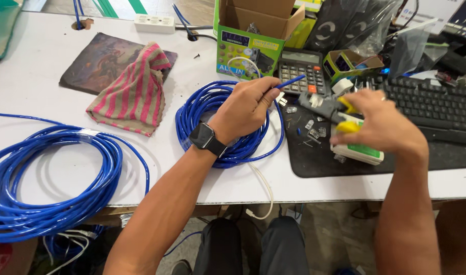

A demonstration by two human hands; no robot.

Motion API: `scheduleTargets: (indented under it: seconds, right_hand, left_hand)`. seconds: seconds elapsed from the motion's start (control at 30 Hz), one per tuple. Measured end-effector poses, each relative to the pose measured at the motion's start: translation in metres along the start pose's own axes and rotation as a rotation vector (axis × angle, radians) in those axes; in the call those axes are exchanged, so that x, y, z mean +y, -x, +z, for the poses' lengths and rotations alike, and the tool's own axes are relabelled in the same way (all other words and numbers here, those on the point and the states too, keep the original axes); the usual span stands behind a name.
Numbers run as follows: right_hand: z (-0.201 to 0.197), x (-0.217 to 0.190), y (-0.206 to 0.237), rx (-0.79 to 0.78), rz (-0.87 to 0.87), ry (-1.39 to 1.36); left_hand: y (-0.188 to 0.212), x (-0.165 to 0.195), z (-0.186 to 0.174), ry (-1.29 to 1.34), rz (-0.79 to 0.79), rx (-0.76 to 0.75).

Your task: The person sits at a workbench and terminates a blue ethernet cable: they strip the cable jacket with a stripping tool, separate and arrange the small colored wires, thread them into an RJ45 connector, and use yellow-handled crimping pliers to crimp the connector onto the cable, working on the cable ends one at a time.

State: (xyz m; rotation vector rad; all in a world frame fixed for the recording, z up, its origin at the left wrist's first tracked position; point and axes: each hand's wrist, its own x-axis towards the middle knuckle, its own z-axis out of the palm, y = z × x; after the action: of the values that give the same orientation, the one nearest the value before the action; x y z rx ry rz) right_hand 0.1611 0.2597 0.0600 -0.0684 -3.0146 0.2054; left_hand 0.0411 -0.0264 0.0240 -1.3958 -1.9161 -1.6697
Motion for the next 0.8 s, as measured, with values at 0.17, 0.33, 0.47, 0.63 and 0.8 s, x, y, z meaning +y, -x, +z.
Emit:
scheduleTargets:
  seconds: [0.17, 0.33, 0.47, 0.63, 0.8]
  right_hand:
    - [0.008, -0.014, 0.002, -0.130, -0.021, 0.158]
    - [0.019, -0.050, 0.013, -0.107, -0.102, 0.089]
    - [0.029, -0.069, 0.013, -0.165, -0.134, 0.038]
    - [0.022, -0.056, -0.017, -0.021, -0.183, -0.510]
    - [0.025, -0.052, -0.051, 0.097, -0.249, -1.100]
  left_hand:
    - [0.002, 0.004, -0.001, 0.010, 0.037, 0.000]
    - [0.004, 0.001, -0.003, -0.001, 0.062, 0.024]
    - [0.004, -0.003, -0.002, -0.005, 0.017, 0.017]
    - [0.004, -0.003, -0.003, 0.009, 0.044, 0.009]
    - [-0.001, 0.000, -0.003, 0.043, -0.054, -0.022]
